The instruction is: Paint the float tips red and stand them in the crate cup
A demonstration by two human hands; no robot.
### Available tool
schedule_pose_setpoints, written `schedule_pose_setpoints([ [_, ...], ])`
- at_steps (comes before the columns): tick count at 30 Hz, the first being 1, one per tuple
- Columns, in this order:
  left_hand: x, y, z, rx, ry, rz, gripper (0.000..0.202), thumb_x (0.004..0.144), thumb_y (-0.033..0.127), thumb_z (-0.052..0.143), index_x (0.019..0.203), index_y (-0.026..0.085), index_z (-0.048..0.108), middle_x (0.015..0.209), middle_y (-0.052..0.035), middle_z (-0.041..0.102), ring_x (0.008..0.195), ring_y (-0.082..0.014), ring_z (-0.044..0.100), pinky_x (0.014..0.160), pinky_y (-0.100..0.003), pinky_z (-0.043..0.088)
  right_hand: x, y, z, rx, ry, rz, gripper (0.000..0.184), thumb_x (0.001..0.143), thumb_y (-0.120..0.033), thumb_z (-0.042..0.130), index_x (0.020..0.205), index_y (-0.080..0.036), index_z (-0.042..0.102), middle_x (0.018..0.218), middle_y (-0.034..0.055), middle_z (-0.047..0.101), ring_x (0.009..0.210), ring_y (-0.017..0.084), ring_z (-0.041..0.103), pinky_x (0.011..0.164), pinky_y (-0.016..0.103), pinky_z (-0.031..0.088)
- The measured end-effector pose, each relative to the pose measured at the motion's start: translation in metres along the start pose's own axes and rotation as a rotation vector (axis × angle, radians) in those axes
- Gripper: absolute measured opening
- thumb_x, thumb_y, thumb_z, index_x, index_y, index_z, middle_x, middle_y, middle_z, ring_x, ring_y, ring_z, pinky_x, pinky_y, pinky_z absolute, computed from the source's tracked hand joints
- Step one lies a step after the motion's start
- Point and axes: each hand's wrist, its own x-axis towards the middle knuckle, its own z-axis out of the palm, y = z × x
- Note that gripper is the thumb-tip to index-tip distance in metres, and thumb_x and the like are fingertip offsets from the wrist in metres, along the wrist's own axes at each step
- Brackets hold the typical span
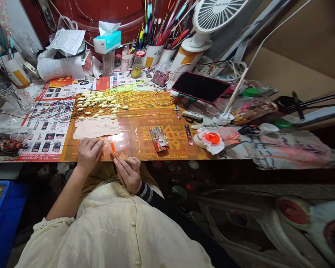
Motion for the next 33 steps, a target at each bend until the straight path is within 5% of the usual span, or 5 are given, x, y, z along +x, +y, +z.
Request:
schedule_pose_setpoints([
  [33,-0.0069,-0.0042,-0.0019,-0.01,0.014,-0.054,0.024,0.095,0.023,0.055,0.116,0.022,0.067,0.105,-0.0084,0.071,0.097,-0.0213,0.061,0.091,-0.04,0.041,-0.0011,-0.0008,-0.0035,0.092,-0.02,-0.022,0.056,0.09,-0.01,0.055,0.144,-0.022,0.046,0.117,0.0059,0.071,0.106,0.018,0.056,0.104,0.044,0.044],
])
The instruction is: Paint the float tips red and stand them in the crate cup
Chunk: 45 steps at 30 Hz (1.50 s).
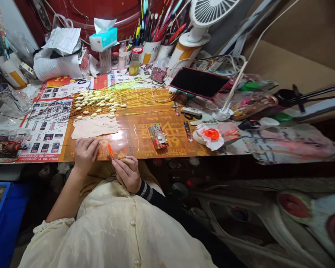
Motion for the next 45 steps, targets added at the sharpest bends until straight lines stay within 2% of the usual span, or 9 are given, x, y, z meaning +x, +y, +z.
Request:
schedule_pose_setpoints([
  [4,-0.004,0.0,-0.001,-0.004,-0.014,-0.027,0.025,0.095,0.023,0.054,0.117,0.023,0.067,0.106,-0.0086,0.072,0.099,-0.0214,0.062,0.092,-0.04,0.042,0.004,-0.004,0.005,0.019,-0.005,-0.031,0.059,0.088,-0.009,0.056,0.146,-0.019,0.045,0.119,0.0072,0.071,0.107,0.02,0.055,0.103,0.044,0.045],
  [13,-0.005,0.001,-0.001,-0.006,-0.016,-0.032,0.026,0.095,0.023,0.054,0.118,0.023,0.067,0.106,-0.0089,0.072,0.097,-0.0217,0.063,0.091,-0.04,0.041,0.004,-0.008,0.015,-0.039,-0.036,-0.008,0.062,0.091,-0.011,0.055,0.15,-0.022,0.04,0.122,0.0063,0.07,0.108,0.02,0.054,0.103,0.043,0.042],
  [18,-0.006,0.0,0.0,-0.015,-0.019,-0.043,0.027,0.096,0.025,0.054,0.119,0.024,0.067,0.106,-0.0088,0.072,0.097,-0.0217,0.062,0.091,-0.041,0.041,0.003,-0.008,0.016,-0.066,-0.063,0.008,0.059,0.093,-0.013,0.053,0.149,-0.024,0.042,0.125,0.0063,0.069,0.109,0.019,0.054,0.103,0.043,0.041],
  [26,-0.006,0.0,0.0,-0.012,0.004,-0.025,0.026,0.095,0.024,0.055,0.119,0.024,0.066,0.106,-0.0085,0.072,0.096,-0.0218,0.062,0.091,-0.041,0.042,0.005,-0.009,0.015,-0.069,-0.046,0.005,0.062,0.091,-0.009,0.054,0.15,-0.022,0.039,0.123,0.0064,0.069,0.108,0.02,0.055,0.102,0.043,0.043],
  [45,-0.008,0.0,-0.005,0.016,0.003,-0.053,0.03,0.095,0.024,0.055,0.123,0.023,0.064,0.108,-0.0088,0.072,0.099,-0.0229,0.062,0.094,-0.041,0.042,0.006,-0.008,0.01,0.012,-0.008,-0.029,0.059,0.09,-0.008,0.053,0.147,-0.021,0.044,0.12,0.0068,0.07,0.107,0.02,0.055,0.102,0.045,0.046],
])
